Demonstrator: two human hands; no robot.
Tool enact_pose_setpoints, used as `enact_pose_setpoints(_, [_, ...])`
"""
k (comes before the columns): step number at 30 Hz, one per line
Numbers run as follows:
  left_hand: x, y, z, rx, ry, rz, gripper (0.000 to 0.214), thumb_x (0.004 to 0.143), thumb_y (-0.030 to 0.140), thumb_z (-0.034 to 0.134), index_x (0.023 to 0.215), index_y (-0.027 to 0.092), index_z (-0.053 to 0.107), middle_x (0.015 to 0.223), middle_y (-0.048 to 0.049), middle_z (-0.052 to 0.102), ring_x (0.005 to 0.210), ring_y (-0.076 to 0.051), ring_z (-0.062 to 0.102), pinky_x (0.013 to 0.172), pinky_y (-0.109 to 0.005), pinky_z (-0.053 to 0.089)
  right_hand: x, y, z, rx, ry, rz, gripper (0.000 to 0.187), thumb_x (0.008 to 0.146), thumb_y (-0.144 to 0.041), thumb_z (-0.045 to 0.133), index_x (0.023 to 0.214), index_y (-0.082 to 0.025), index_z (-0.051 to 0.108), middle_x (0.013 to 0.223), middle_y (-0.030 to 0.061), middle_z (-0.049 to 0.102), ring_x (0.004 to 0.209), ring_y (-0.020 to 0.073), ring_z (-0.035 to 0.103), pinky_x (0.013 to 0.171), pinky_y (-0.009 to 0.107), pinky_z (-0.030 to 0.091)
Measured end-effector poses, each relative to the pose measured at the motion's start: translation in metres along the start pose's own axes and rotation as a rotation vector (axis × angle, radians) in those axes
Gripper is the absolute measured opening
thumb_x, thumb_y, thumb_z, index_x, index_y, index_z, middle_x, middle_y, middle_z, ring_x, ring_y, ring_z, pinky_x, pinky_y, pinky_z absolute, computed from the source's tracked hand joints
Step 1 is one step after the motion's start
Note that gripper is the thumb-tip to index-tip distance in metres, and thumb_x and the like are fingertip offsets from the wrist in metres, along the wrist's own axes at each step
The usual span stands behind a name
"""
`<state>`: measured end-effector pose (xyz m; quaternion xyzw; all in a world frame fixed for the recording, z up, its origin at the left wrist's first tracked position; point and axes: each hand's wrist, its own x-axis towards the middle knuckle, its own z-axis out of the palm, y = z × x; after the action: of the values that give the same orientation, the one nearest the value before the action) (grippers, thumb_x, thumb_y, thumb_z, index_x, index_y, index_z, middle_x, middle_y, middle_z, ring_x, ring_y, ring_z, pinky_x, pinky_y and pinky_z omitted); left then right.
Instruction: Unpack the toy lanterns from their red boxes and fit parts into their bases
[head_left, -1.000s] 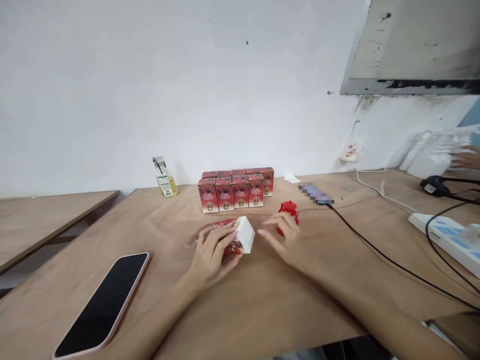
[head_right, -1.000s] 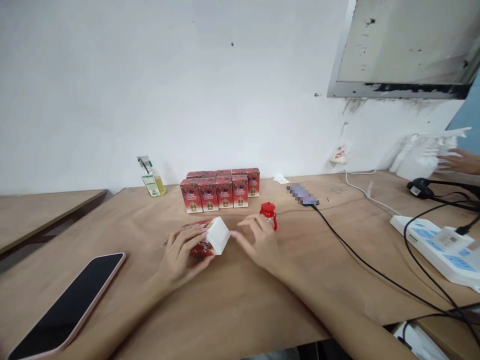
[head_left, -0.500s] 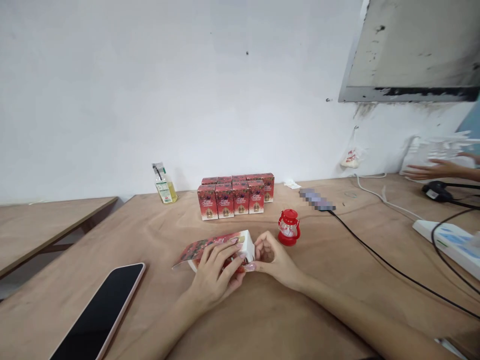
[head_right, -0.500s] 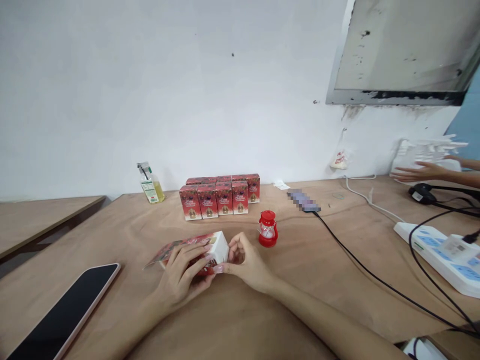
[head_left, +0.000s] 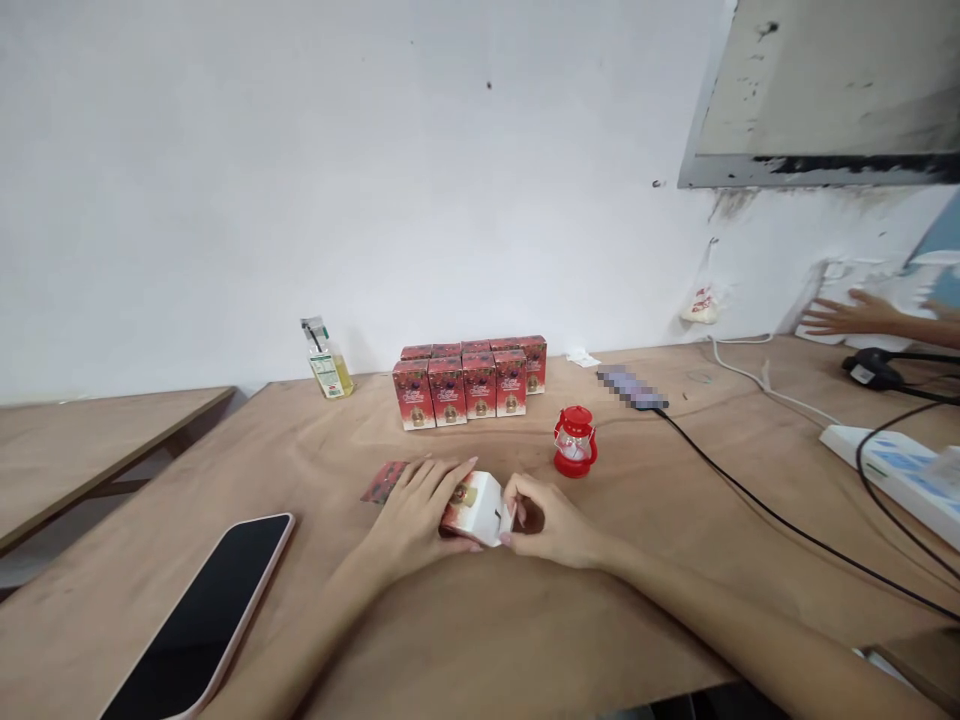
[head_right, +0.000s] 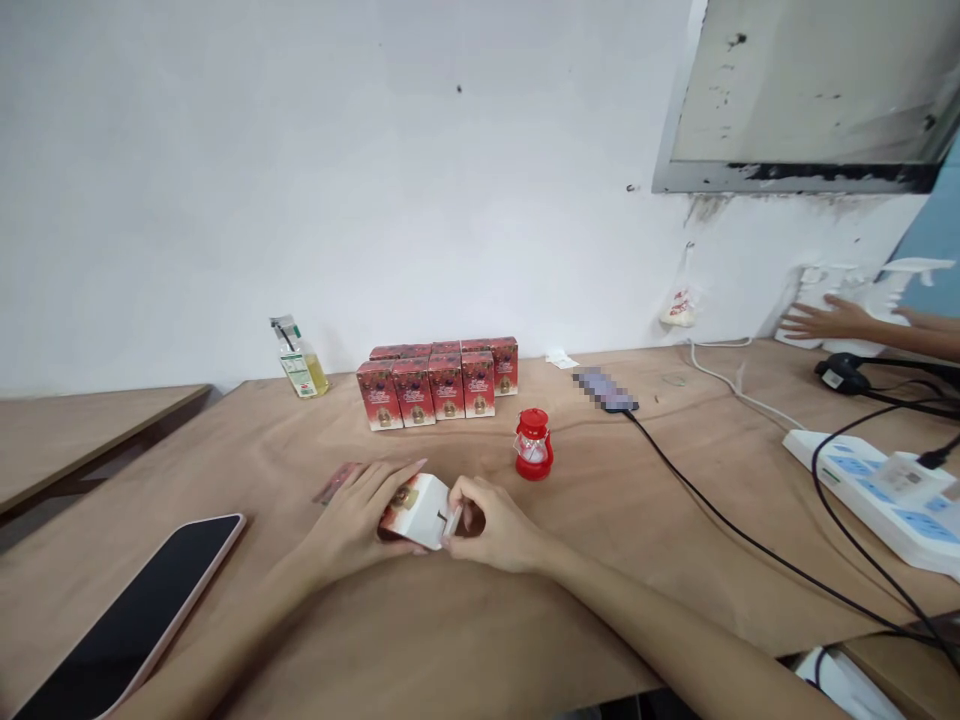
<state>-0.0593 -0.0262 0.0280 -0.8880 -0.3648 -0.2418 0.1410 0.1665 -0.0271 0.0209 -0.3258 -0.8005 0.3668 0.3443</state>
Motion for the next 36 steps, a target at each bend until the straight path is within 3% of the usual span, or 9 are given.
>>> enact_pose_setpoints(3, [-0.001, -0.005, 0.004, 0.083, 0.082, -0.041, 0.077, 0.071, 0.058, 0.060, 0.131, 0.016, 0.036, 0.109, -0.0127, 0.060, 0.098, -0.027, 0.056, 0.084, -0.038, 0.038, 0.001, 0.000, -0.001, -0.075, 0.056, -0.080, 0.013, 0.071, -0.010, 0.055, 0.070, -0.020, 0.048, 0.077, -0.0014, 0.052, 0.073, 0.0136, 0.047, 0.069, 0.027, 0.036])
enact_pose_setpoints(5, [-0.001, -0.005, 0.005, 0.164, 0.125, -0.014, 0.070, 0.074, 0.051, 0.059, 0.130, 0.015, 0.039, 0.107, -0.0130, 0.061, 0.095, -0.028, 0.055, 0.085, -0.039, 0.036, 0.001, 0.003, 0.000, -0.046, 0.072, -0.058, 0.013, 0.073, -0.008, 0.051, 0.078, -0.021, 0.053, 0.086, 0.0007, 0.054, 0.080, 0.0152, 0.049, 0.074, 0.029, 0.037])
enact_pose_setpoints(9, [0.000, 0.000, 0.004, 0.279, 0.138, 0.027, 0.054, 0.081, 0.035, 0.052, 0.129, 0.013, 0.041, 0.106, -0.0132, 0.061, 0.096, -0.027, 0.054, 0.090, -0.043, 0.032, 0.000, 0.009, 0.006, 0.222, 0.039, 0.052, 0.025, 0.073, -0.015, 0.054, 0.095, -0.025, 0.058, 0.099, 0.0017, 0.052, 0.088, 0.0167, 0.051, 0.078, 0.030, 0.039])
enact_pose_setpoints(15, [0.001, 0.009, 0.007, 0.333, 0.177, 0.074, 0.045, 0.084, 0.023, 0.041, 0.127, 0.011, 0.043, 0.103, -0.0142, 0.061, 0.095, -0.027, 0.053, 0.090, -0.045, 0.033, 0.002, 0.003, 0.006, 0.709, -0.031, 0.317, 0.017, 0.065, -0.024, 0.060, 0.080, -0.021, 0.065, 0.086, 0.0007, 0.058, 0.087, 0.0188, 0.052, 0.085, 0.032, 0.037])
enact_pose_setpoints(20, [0.005, 0.009, 0.005, 0.357, 0.268, 0.078, 0.046, 0.084, 0.019, 0.043, 0.129, 0.011, 0.042, 0.104, -0.0143, 0.062, 0.100, -0.027, 0.053, 0.093, -0.045, 0.034, 0.005, 0.004, 0.006, 0.871, 0.011, 0.269, 0.013, 0.068, -0.025, 0.056, 0.075, -0.021, 0.067, 0.083, 0.0013, 0.059, 0.087, 0.0173, 0.053, 0.086, 0.031, 0.037])
enact_pose_setpoints(23, [0.007, 0.007, 0.002, 0.341, 0.285, 0.078, 0.044, 0.086, 0.017, 0.041, 0.130, 0.015, 0.042, 0.106, -0.0129, 0.064, 0.103, -0.025, 0.055, 0.095, -0.043, 0.034, 0.004, 0.008, 0.006, 0.851, 0.057, 0.249, 0.013, 0.067, -0.026, 0.057, 0.071, -0.021, 0.069, 0.096, 0.0034, 0.060, 0.094, 0.0195, 0.053, 0.088, 0.033, 0.039])
enact_pose_setpoints(28, [0.001, -0.011, 0.001, 0.308, 0.231, 0.045, 0.040, 0.089, 0.015, 0.035, 0.127, 0.016, 0.047, 0.119, -0.0126, 0.061, 0.110, -0.023, 0.056, 0.096, -0.041, 0.037, 0.002, 0.005, 0.001, 0.789, 0.052, 0.155, 0.010, 0.067, -0.025, 0.061, 0.068, -0.025, 0.072, 0.126, 0.0009, 0.050, 0.123, 0.0241, 0.039, 0.101, 0.038, 0.033])
enact_pose_setpoints(32, [-0.010, -0.029, 0.001, 0.236, 0.146, 0.079, 0.034, 0.087, 0.014, 0.037, 0.111, 0.018, 0.060, 0.105, -0.0097, 0.068, 0.095, -0.021, 0.065, 0.075, -0.030, 0.051, 0.001, 0.003, -0.002, 0.721, 0.062, 0.176, 0.014, 0.069, -0.029, 0.062, 0.077, -0.027, 0.073, 0.136, 0.0011, 0.043, 0.128, 0.0262, 0.035, 0.104, 0.042, 0.028])
enact_pose_setpoints(36, [-0.017, -0.045, -0.006, 0.250, -0.015, -0.054, 0.035, 0.081, 0.016, 0.042, 0.109, 0.020, 0.062, 0.101, -0.0094, 0.070, 0.087, -0.023, 0.067, 0.064, -0.029, 0.052, 0.002, 0.007, -0.001, 0.716, 0.077, 0.233, 0.020, 0.070, -0.027, 0.061, 0.087, -0.025, 0.071, 0.136, 0.0047, 0.044, 0.127, 0.0252, 0.038, 0.103, 0.042, 0.029])
